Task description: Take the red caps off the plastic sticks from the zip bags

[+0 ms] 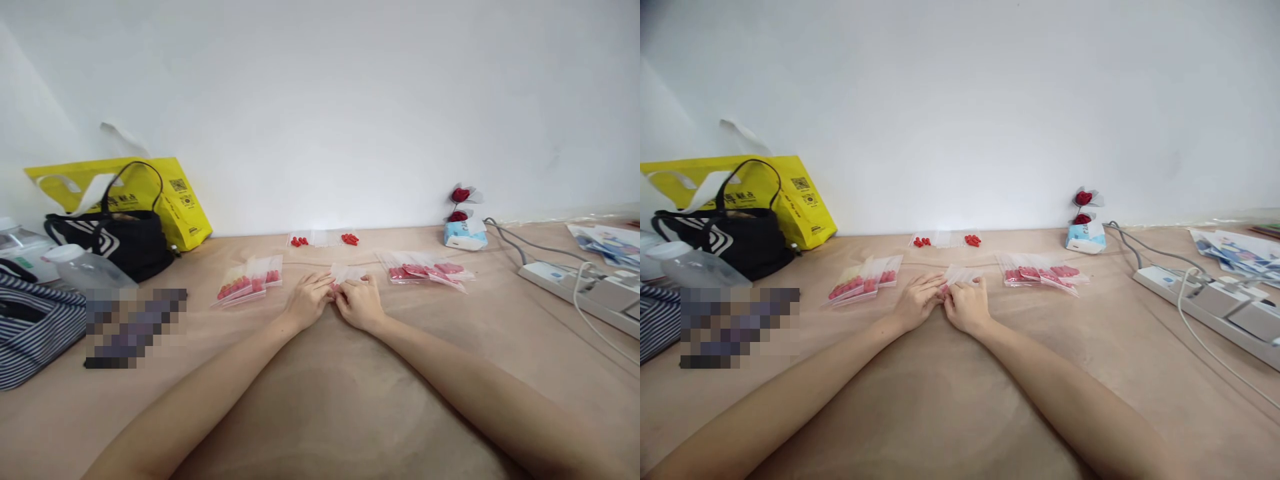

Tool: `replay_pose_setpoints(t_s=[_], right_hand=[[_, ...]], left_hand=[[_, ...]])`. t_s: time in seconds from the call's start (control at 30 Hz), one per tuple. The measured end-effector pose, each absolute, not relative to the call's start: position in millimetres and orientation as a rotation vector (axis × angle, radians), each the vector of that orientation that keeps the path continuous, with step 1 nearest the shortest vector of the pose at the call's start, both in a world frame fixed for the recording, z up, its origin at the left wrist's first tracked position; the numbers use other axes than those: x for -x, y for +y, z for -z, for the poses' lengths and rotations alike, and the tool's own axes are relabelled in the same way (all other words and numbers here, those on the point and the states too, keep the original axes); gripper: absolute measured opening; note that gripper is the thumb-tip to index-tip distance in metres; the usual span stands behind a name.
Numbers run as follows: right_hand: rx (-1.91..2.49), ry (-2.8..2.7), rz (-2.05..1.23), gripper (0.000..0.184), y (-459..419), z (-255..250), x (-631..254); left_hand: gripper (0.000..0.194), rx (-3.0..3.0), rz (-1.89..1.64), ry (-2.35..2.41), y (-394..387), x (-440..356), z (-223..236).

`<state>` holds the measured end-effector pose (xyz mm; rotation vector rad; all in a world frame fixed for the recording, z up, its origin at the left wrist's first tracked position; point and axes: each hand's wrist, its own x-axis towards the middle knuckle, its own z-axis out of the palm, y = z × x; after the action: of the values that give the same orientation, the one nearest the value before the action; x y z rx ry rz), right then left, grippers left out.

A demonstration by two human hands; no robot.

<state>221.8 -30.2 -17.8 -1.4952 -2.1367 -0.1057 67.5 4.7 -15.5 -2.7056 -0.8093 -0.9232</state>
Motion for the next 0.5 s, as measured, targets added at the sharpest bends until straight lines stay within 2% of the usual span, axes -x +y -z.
replay_pose_setpoints(t_s=[0.23,0.37,0.5], right_hand=[[1.562,-1.939,0.022,0.019,-18,19,-231],[1.337,-2.024,0.029,0.017,-16,21,-238],[0.937,-2.265,0.050,0.021,-18,22,-246]], left_hand=[[0.018,2.732,0.817,-0.818,-4,-71,13],[0.019,2.803,0.881,-0.824,-4,-66,11],[0.088,2.945,0.866,-0.842,-1,-54,5]])
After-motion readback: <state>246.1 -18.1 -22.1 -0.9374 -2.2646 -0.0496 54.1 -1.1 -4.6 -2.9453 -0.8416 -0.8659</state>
